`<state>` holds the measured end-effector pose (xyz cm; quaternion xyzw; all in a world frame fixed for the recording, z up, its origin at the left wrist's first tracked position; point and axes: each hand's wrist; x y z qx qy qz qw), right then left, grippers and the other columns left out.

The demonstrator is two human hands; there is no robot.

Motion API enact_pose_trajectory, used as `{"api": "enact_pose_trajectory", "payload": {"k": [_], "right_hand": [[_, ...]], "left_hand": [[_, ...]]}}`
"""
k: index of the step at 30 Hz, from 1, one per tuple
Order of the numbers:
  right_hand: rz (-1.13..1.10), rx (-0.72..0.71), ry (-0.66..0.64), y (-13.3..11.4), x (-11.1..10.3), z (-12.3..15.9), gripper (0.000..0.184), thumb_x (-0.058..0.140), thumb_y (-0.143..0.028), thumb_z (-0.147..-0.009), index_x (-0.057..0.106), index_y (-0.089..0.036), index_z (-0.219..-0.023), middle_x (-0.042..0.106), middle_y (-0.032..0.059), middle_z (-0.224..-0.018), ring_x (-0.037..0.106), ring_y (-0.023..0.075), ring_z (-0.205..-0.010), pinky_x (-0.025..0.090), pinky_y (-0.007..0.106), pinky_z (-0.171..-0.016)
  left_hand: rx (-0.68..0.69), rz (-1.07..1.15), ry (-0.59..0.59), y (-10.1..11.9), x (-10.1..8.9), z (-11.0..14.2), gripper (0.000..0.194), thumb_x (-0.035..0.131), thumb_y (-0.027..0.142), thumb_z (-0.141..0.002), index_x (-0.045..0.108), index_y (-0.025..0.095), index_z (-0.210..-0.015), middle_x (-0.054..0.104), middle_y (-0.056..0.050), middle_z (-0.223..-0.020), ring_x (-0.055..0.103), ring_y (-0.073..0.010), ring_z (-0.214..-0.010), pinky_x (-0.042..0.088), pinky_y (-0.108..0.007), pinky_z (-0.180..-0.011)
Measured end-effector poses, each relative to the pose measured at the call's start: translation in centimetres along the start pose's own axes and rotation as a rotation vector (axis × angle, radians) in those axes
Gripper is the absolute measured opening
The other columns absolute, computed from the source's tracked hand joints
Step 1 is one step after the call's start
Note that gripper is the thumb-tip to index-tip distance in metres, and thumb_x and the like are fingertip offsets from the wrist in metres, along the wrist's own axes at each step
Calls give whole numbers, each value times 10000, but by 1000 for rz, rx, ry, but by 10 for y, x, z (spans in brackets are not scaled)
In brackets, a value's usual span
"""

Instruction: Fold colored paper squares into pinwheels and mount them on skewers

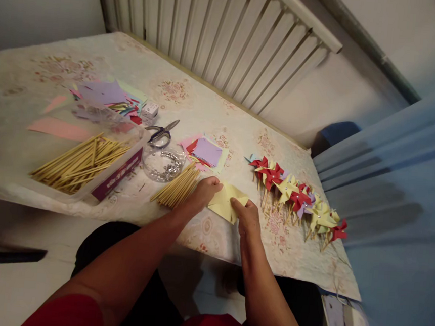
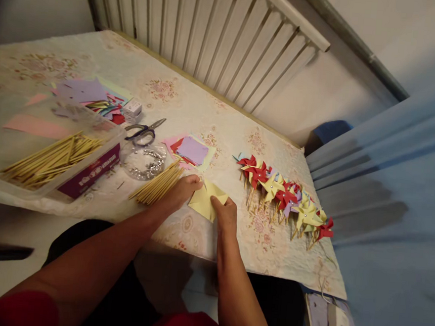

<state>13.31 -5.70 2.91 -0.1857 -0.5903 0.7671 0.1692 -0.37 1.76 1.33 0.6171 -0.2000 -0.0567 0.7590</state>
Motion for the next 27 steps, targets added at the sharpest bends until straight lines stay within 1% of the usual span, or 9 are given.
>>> {"api": "enact_pose_trajectory", "payload": {"k": [4,9,12,15,18,21,23,27], "right_hand": [[15,-4,2,4,0,-1,323,785,-394,-600,706,-161,-811,717,16,-682,635,175,-579,492,277,-570],[10,11,47,7,-1,-2,313,774,-369,-597,705,-165,-825,710,7,-671,626,168,-568,494,273,-563],[13,31,55,10,-3,-4,326,771,-373,-595,697,-159,-830,709,14,-664,628,174,-561,497,280,-562],[37,28,40,15,-7,-6,346,771,-391,-599,699,-155,-842,716,25,-678,640,185,-578,502,286,-569],[51,25,39,18,-9,-8,350,774,-397,-597,701,-158,-842,726,32,-695,652,194,-593,507,290,-579],[43,36,38,18,-10,-9,338,770,-389,-597,699,-157,-833,730,40,-703,654,197,-589,508,291,-576],[38,39,32,19,-10,-9,335,768,-387,-600,700,-157,-834,730,42,-706,651,194,-586,506,288,-570],[72,29,20,21,-12,-10,343,766,-400,-605,705,-155,-838,728,38,-702,647,190,-586,498,280,-562]], "left_hand": [[61,-173,20,3,1,2,216,514,328,-778,437,185,-636,377,54,-572,362,-100,-569,269,-239,-534],[144,-370,47,7,2,1,230,450,290,-834,450,179,-631,443,37,-620,417,-118,-662,310,-251,-612],[144,-469,50,8,3,-1,227,436,244,-847,459,180,-630,479,28,-631,447,-126,-686,313,-257,-633],[139,-564,50,8,3,-2,234,443,198,-836,440,181,-602,473,27,-609,439,-127,-672,293,-263,-623],[121,-564,43,5,4,-3,237,474,194,-817,423,181,-586,450,37,-590,424,-119,-641,280,-258,-599],[86,-485,38,0,5,-4,184,505,205,-794,459,179,-618,452,47,-597,420,-112,-616,289,-244,-576],[87,-445,43,-2,5,-4,162,506,216,-791,477,180,-636,457,49,-605,419,-110,-609,293,-238,-566],[104,-451,54,-2,5,-3,192,491,226,-789,436,186,-610,445,47,-594,403,-109,-616,285,-236,-565]]}}
Point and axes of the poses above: each hand's wrist, its own z-axis away from the middle knuckle, its own x-axis out of the palm, y = z × x
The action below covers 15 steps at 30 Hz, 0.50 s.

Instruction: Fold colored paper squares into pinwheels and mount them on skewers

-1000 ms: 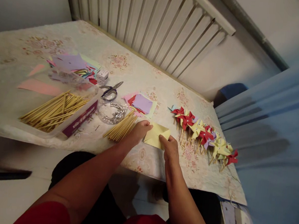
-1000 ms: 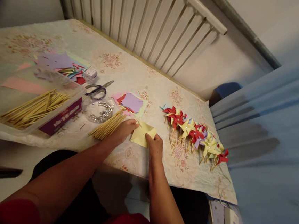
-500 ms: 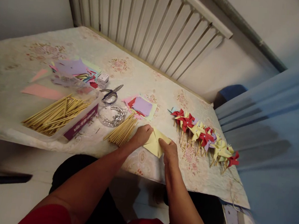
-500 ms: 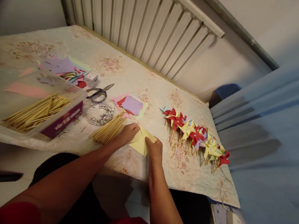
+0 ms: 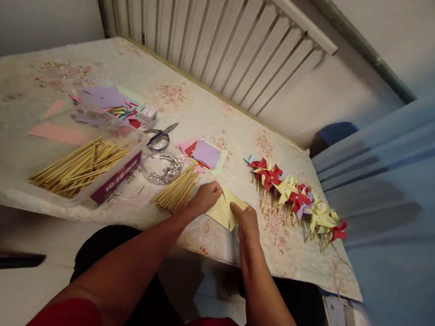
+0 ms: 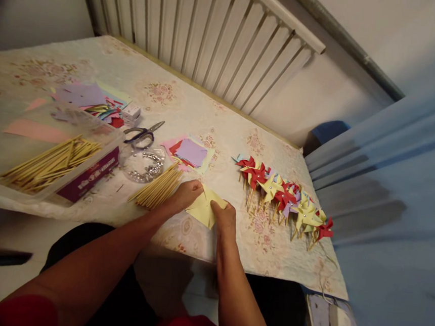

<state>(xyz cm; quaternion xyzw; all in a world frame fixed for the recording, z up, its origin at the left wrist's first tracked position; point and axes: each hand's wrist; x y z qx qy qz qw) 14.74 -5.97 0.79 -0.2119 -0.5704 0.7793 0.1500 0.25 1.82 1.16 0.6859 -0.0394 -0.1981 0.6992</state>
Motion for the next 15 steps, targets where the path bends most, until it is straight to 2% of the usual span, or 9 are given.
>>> {"api": "enact_pose_trajectory", "payload": {"k": [7,15], "right_hand": [[-1,2,-15,1,-2,1,376,769,-419,-602,706,-149,-858,734,44,-713,648,196,-583,484,279,-530],[-7,16,-6,-1,0,3,364,760,-401,-602,714,-153,-863,745,56,-740,667,211,-610,500,290,-541]], "left_hand": [[32,-125,-39,7,-3,3,242,465,213,-803,394,187,-574,415,43,-571,403,-115,-624,263,-260,-576],[65,-146,-56,7,-4,4,247,457,212,-825,400,184,-586,424,45,-575,414,-115,-631,265,-267,-592]]}}
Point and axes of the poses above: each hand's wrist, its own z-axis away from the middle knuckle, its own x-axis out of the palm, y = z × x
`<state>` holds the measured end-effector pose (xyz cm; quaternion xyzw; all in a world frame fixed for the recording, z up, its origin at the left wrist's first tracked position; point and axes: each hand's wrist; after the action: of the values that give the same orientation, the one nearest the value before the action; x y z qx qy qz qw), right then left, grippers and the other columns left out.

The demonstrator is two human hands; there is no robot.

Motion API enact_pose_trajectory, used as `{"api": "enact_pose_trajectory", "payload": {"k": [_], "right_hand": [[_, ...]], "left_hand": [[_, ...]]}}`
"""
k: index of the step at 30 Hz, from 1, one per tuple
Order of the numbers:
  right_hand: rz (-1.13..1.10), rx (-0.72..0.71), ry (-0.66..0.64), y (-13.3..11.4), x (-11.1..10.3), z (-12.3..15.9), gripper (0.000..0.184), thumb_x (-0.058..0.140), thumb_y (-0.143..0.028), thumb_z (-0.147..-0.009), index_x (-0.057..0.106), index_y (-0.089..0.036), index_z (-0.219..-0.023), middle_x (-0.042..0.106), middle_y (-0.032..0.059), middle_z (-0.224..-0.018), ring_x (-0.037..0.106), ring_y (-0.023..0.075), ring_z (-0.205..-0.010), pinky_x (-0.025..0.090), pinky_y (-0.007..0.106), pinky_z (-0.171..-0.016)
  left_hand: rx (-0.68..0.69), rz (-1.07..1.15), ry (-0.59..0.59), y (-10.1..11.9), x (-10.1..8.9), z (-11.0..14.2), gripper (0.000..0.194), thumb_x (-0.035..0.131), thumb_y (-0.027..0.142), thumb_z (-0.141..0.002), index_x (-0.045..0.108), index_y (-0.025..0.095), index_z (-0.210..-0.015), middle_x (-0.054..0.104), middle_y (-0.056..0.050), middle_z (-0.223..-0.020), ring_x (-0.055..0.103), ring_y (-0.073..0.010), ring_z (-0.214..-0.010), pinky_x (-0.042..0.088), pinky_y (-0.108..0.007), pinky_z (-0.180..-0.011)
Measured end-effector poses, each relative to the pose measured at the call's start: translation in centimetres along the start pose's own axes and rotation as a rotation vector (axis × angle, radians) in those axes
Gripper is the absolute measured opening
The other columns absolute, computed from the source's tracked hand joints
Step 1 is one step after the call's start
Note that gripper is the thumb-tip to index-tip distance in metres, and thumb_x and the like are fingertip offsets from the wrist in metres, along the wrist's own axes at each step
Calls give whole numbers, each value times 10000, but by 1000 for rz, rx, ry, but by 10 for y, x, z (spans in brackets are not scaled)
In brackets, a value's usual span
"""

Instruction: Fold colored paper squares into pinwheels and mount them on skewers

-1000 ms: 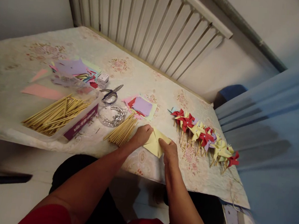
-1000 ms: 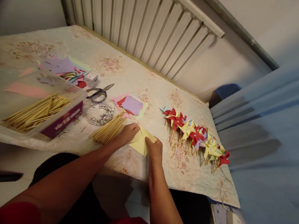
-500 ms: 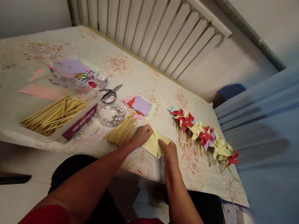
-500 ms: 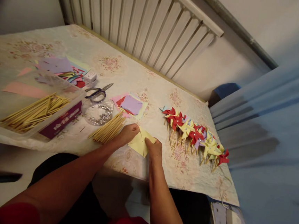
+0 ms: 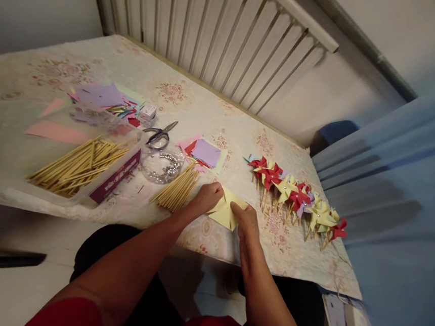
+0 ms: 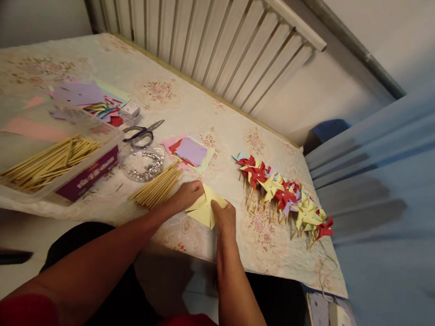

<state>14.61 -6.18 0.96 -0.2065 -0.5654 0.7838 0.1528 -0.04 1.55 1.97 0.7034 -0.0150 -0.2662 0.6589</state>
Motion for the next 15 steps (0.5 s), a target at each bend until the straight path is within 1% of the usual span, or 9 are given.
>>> {"api": "enact_pose_trajectory", "payload": {"k": [6,12,15], "right_hand": [[-42,14,-2,0,1,1,369,767,-390,-590,712,-154,-869,744,47,-734,666,209,-601,506,301,-559],[33,-8,2,3,-2,-3,405,759,-425,-599,714,-149,-893,746,47,-740,670,206,-612,503,289,-557],[19,-23,18,4,-3,-4,399,768,-426,-592,712,-152,-877,750,52,-757,675,209,-625,519,296,-581]], "left_hand": [[20,2,1,-2,2,0,247,440,221,-839,393,184,-599,420,47,-579,413,-114,-635,263,-269,-599],[38,-55,10,-3,2,-1,269,417,228,-863,371,195,-600,433,38,-594,412,-123,-649,277,-272,-618],[26,2,0,-1,0,1,284,408,279,-878,384,197,-606,451,30,-606,414,-129,-656,296,-270,-621]]}}
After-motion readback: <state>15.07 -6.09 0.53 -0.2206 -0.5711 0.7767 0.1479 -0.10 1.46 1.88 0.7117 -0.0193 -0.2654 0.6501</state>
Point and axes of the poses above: each hand's wrist, its own z-axis away from the middle knuckle, its own x-axis out of the palm, y = z × x
